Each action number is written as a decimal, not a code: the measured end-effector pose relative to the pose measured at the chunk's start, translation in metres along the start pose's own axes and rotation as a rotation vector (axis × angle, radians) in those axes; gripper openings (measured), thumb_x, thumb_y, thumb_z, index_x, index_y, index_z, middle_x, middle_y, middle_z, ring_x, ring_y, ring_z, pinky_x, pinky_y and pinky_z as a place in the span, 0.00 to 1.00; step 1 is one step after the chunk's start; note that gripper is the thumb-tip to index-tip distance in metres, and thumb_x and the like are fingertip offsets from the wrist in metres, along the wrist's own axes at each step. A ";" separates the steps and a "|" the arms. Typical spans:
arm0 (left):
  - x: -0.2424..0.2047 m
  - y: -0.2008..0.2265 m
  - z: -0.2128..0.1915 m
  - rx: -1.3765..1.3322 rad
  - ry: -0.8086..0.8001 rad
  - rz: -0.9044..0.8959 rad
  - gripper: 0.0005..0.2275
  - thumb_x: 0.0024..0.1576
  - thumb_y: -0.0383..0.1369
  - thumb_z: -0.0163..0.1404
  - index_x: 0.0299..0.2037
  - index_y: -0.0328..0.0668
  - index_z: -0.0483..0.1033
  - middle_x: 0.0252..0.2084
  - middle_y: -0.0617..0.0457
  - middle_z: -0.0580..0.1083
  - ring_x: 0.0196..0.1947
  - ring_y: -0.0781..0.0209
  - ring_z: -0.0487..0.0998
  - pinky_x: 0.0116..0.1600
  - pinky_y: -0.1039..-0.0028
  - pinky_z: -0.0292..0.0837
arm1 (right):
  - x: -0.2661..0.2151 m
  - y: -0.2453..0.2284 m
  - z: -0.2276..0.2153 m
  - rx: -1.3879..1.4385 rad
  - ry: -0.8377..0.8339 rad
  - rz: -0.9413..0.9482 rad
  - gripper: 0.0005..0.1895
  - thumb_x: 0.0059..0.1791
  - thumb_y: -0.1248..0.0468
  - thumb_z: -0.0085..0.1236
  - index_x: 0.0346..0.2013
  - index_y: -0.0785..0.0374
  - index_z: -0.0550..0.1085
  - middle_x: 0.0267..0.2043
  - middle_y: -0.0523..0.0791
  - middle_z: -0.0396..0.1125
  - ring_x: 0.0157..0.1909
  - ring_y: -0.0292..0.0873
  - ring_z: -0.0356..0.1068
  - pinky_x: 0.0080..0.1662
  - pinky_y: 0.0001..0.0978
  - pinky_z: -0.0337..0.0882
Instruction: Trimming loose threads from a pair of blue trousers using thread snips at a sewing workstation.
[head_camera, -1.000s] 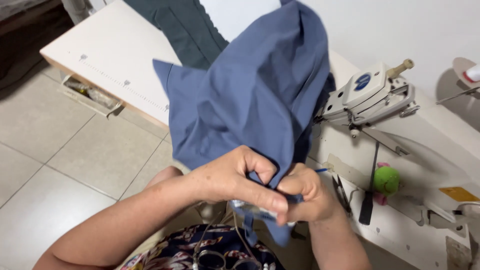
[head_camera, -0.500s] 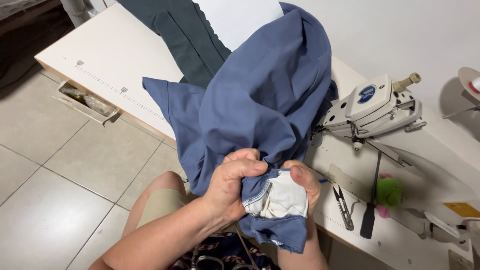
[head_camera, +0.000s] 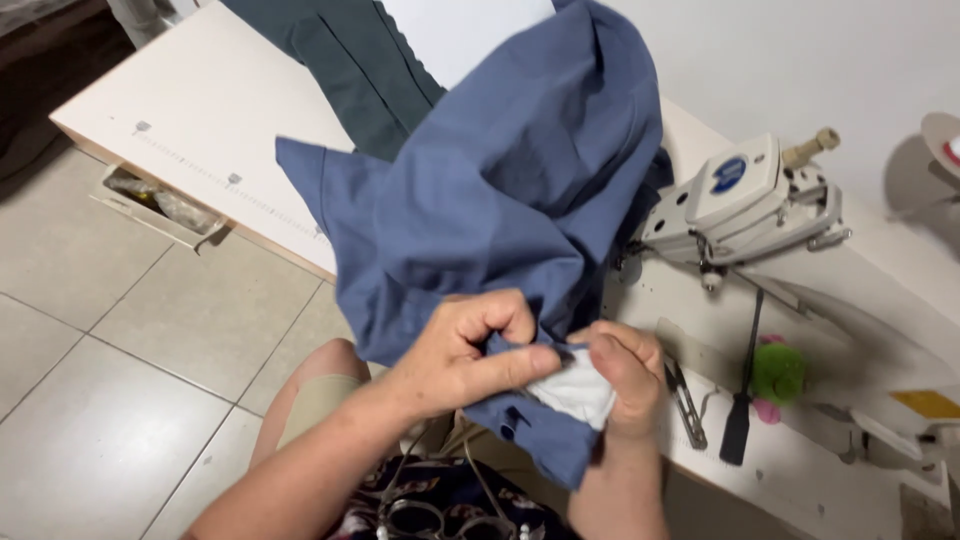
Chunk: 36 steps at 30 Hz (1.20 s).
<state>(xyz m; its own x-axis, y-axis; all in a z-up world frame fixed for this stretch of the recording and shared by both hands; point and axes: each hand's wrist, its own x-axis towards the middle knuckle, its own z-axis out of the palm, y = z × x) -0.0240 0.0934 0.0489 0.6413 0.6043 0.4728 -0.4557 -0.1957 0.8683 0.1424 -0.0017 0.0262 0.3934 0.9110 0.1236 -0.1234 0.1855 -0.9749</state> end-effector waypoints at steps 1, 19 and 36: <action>-0.002 0.002 0.001 -0.005 -0.007 -0.009 0.13 0.51 0.33 0.51 0.19 0.46 0.58 0.19 0.63 0.57 0.21 0.73 0.56 0.27 0.82 0.52 | 0.000 0.000 0.000 0.001 0.011 0.005 0.11 0.39 0.64 0.51 0.18 0.71 0.71 0.14 0.45 0.63 0.15 0.35 0.58 0.18 0.23 0.53; 0.027 -0.021 0.041 1.071 -0.274 0.505 0.02 0.50 0.26 0.48 0.26 0.41 0.69 0.21 0.55 0.61 0.13 0.55 0.69 0.18 0.71 0.65 | -0.075 0.037 -0.142 -1.692 0.478 -0.169 0.15 0.40 0.62 0.61 0.39 0.62 0.72 0.32 0.47 0.66 0.37 0.51 0.65 0.42 0.44 0.67; 0.053 -0.035 0.041 0.994 -0.483 -0.029 0.11 0.45 0.42 0.48 0.21 0.43 0.70 0.24 0.50 0.71 0.27 0.43 0.72 0.27 0.53 0.64 | -0.107 -0.084 0.067 -0.229 0.099 -0.137 0.08 0.46 0.62 0.44 0.25 0.61 0.68 0.26 0.53 0.70 0.39 0.53 0.74 0.38 0.39 0.75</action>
<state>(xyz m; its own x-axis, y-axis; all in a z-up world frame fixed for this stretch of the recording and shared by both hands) 0.0515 0.1006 0.0498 0.9161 0.2957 0.2709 0.1232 -0.8505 0.5114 0.0497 -0.0897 0.1075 0.4806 0.8407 0.2496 0.1419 0.2063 -0.9682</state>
